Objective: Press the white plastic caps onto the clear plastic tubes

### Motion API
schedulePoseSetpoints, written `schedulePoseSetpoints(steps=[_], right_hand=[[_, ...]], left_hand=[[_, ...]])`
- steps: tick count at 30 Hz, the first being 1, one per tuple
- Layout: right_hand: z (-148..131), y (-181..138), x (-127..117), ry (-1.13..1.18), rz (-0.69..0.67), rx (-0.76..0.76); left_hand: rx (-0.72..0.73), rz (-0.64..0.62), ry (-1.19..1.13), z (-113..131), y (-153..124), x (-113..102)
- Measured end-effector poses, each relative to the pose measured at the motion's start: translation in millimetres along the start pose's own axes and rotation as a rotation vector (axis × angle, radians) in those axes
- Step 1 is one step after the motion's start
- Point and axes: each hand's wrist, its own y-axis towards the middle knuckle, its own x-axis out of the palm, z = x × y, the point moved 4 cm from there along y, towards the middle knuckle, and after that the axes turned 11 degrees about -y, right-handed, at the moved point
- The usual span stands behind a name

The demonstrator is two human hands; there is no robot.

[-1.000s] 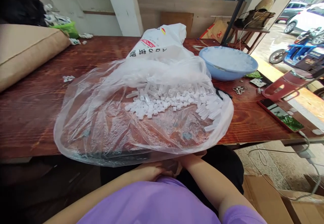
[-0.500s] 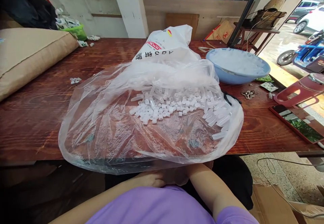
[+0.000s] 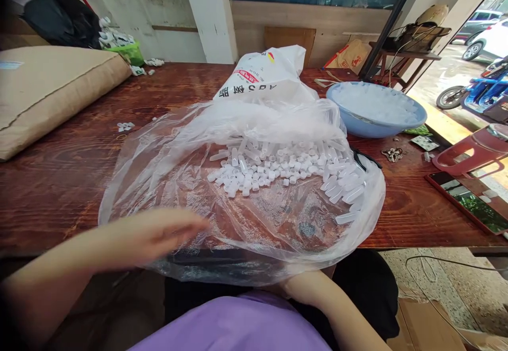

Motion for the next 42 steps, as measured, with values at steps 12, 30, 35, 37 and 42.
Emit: schedulePoseSetpoints(steps=[12, 30, 35, 37, 42], right_hand=[[-5, 22, -114, -0.474, 0.526, 0.320], [1, 42, -90, -0.470, 0.407, 0.145], [-22, 18, -74, -0.135, 0.425, -0.084], [-33, 12, -69, -0.169, 0.456, -0.226], [-52, -1, -59, -0.310, 0.646, -0.519]], left_hand=[[-0.314, 0.381, 0.573, -71, 131, -70], [-0.013, 0.131, -0.321, 28, 41, 64], [-0.076, 0.247, -0.117, 28, 61, 77], [-0.072, 0.228, -0.040, 28, 62, 79], [-0.071, 0.189, -0.025, 28, 56, 78]])
